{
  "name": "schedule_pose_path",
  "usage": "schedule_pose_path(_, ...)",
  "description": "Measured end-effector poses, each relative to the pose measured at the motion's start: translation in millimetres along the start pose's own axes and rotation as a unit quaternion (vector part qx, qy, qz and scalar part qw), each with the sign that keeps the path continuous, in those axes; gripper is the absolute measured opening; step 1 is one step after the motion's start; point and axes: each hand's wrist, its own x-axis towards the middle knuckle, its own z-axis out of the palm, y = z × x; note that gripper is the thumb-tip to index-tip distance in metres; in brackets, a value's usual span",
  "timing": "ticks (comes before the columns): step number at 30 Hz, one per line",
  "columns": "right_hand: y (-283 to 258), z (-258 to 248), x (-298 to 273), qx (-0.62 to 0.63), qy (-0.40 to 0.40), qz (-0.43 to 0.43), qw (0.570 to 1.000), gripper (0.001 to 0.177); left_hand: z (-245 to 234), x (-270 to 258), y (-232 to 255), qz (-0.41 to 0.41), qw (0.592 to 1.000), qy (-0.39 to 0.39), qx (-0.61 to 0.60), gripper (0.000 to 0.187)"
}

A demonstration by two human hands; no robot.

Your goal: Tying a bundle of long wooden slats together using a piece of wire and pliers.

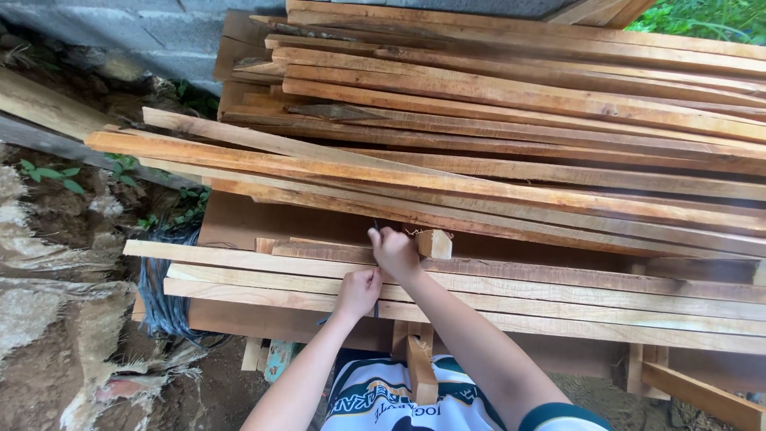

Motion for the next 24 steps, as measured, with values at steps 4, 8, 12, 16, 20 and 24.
schedule_pose_path(4,-7,-30,-1,0.029,-0.253,0.131,0.958,0.053,1,1,1,-0.004,1.0,0.0,-0.008,0.047)
schedule_pose_path(8,6,-13,-7,0.1,-0.265,0.165,0.945,0.025,3,-1,-9,-0.019,0.999,0.009,-0.03,0.049)
schedule_pose_path(12,5,-20,3,0.167,-0.217,0.185,0.944,0.029,3,14,0,-0.188,0.973,0.012,-0.131,0.051)
schedule_pose_path(16,6,-2,5,0.128,-0.152,0.151,0.968,0.032,3,51,36,-0.294,0.922,0.037,-0.248,0.041)
schedule_pose_path(20,24,23,23,0.102,-0.211,0.174,0.956,0.03,22,78,23,-0.305,0.917,0.08,-0.246,0.03)
schedule_pose_path(24,28,35,33,0.089,-0.301,0.226,0.922,0.032,21,65,12,-0.204,0.968,0.098,-0.11,0.036)
